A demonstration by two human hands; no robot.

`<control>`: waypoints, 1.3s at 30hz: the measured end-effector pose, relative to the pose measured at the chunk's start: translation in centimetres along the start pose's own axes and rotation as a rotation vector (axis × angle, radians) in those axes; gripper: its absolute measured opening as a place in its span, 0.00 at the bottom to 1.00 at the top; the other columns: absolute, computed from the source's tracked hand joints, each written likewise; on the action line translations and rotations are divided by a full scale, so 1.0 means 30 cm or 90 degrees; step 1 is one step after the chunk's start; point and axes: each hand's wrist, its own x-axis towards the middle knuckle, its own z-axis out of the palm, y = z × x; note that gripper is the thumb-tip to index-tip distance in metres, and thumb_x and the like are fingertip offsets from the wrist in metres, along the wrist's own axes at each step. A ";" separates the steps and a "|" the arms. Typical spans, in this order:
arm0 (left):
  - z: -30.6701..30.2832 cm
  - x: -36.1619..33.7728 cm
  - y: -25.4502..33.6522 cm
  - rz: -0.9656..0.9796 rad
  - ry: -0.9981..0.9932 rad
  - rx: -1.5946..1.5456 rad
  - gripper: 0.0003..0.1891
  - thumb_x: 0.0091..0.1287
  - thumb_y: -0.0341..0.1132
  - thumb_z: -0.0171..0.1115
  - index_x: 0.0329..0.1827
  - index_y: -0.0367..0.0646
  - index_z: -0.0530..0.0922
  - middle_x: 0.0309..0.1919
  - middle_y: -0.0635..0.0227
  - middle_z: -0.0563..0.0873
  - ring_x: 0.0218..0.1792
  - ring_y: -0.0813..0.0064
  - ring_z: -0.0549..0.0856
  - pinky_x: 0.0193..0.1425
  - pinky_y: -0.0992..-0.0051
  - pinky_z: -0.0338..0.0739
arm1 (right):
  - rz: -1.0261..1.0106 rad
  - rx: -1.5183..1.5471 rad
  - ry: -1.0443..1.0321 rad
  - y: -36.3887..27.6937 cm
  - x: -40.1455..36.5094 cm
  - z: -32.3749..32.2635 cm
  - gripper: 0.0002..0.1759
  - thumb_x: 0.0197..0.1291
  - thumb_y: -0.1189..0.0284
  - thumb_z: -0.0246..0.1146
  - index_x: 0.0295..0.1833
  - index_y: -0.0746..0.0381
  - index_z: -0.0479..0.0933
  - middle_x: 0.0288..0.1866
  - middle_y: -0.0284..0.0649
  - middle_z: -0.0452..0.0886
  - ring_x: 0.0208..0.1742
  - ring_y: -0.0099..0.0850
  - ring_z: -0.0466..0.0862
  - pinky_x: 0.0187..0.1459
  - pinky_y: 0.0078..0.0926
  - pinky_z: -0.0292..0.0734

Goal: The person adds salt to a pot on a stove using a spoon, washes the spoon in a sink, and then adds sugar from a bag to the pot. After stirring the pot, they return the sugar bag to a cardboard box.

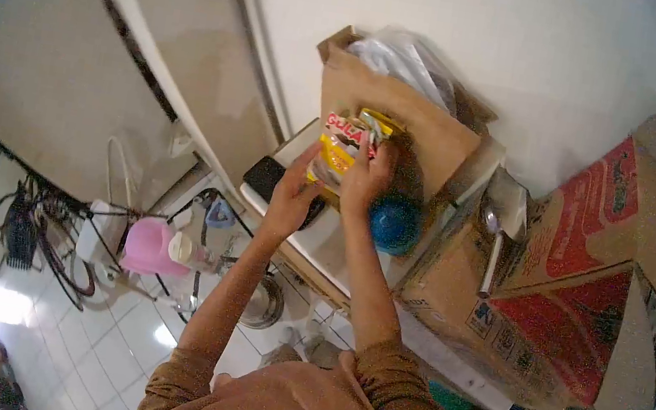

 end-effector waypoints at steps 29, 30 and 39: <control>-0.052 0.104 -0.052 0.008 -0.026 -0.142 0.31 0.54 0.24 0.65 0.62 0.37 0.66 0.60 0.57 0.71 0.60 0.67 0.71 0.59 0.71 0.69 | -0.004 -0.131 0.022 -0.129 -0.016 0.022 0.13 0.60 0.67 0.58 0.37 0.68 0.71 0.32 0.51 0.76 0.33 0.44 0.76 0.36 0.38 0.69; -0.051 0.113 -0.080 0.020 -0.031 -0.166 0.31 0.54 0.25 0.65 0.63 0.38 0.66 0.61 0.57 0.71 0.61 0.66 0.70 0.61 0.71 0.67 | 0.025 -0.077 0.030 -0.113 -0.015 0.031 0.13 0.60 0.67 0.58 0.39 0.67 0.72 0.32 0.51 0.76 0.32 0.43 0.77 0.36 0.36 0.69; -0.016 0.148 -0.153 -0.071 -0.085 -0.151 0.28 0.56 0.29 0.65 0.61 0.36 0.67 0.54 0.58 0.76 0.57 0.65 0.74 0.62 0.71 0.64 | 0.143 -0.155 -0.033 -0.007 0.013 0.025 0.17 0.60 0.62 0.60 0.42 0.65 0.73 0.33 0.44 0.80 0.34 0.33 0.79 0.39 0.31 0.72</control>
